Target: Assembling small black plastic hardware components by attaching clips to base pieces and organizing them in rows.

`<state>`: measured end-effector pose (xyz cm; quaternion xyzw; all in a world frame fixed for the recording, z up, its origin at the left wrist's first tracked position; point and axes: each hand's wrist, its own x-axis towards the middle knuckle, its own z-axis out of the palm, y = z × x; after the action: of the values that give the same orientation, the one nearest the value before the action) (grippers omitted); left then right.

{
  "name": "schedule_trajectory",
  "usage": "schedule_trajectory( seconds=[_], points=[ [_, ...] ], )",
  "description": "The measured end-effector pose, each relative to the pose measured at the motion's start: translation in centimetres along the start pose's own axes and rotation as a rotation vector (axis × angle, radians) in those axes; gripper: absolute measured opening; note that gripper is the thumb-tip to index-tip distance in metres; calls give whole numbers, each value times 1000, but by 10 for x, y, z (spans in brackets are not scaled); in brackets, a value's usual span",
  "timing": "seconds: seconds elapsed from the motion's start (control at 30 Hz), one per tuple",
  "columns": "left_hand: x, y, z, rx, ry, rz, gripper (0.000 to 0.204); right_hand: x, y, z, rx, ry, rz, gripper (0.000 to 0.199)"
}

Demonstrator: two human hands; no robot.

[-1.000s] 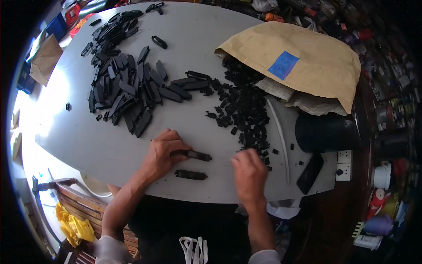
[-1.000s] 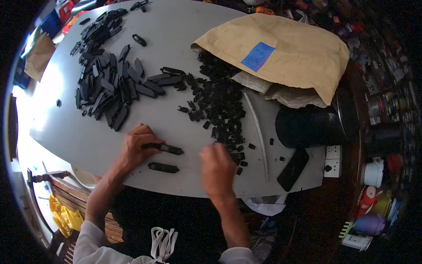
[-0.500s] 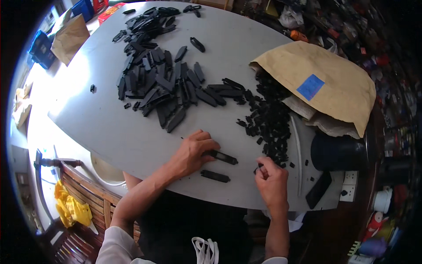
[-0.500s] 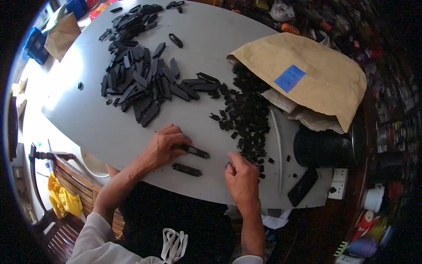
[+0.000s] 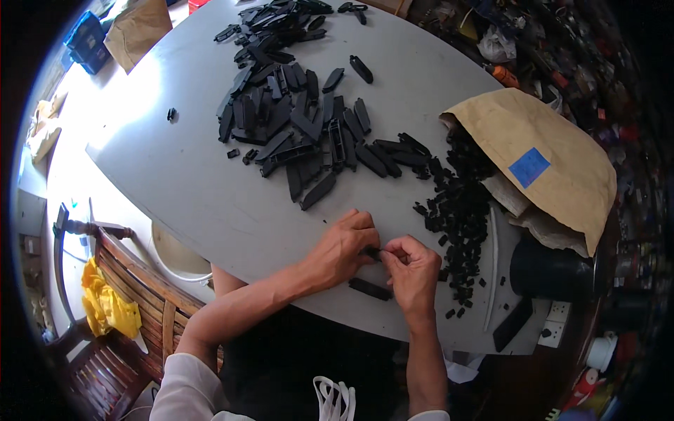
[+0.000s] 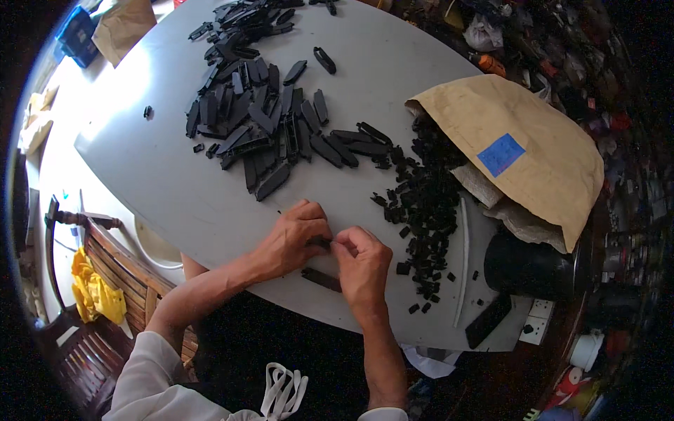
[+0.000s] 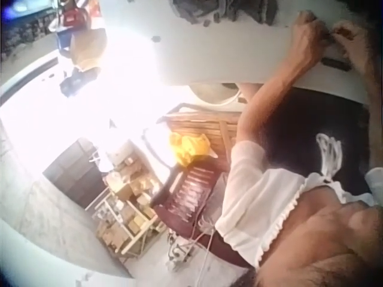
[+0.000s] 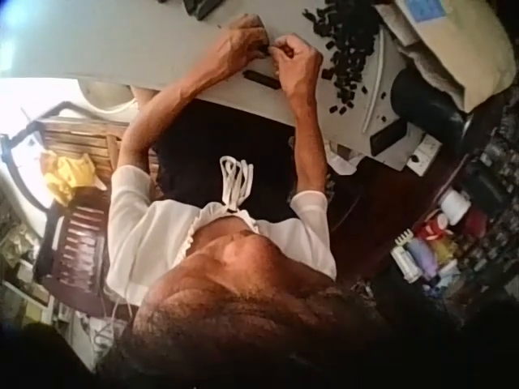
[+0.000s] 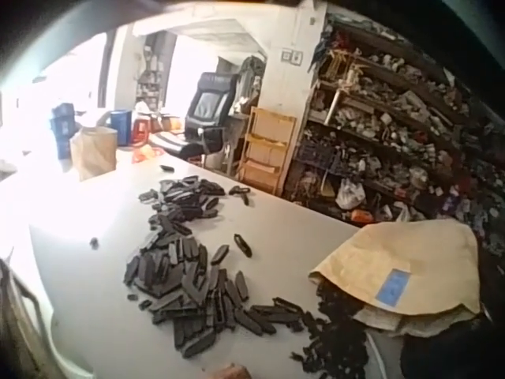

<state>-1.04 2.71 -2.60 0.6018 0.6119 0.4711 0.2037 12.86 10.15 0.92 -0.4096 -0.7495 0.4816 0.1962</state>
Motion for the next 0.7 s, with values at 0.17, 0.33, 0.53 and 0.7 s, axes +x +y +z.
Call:
schedule_trajectory(
  seconds=[0.17, 0.33, 0.53, 0.7],
  points=[
    [-1, -2, 1, -19, 21, 6, 27, 3, -2, 5, -49, 21, 33, 10],
    [-1, 1, 0, -42, 16, 0, 27, -1, -5, 4, -385, 82, -157, 14],
    [0, 2, -1, -34, -21, -16, 26, -2, -6, -1, -491, 69, -68, 21],
    [5, 5, -3, -47, -50, -3, 25, 8, -12, -14, -468, -157, -9, 22]
  ],
)
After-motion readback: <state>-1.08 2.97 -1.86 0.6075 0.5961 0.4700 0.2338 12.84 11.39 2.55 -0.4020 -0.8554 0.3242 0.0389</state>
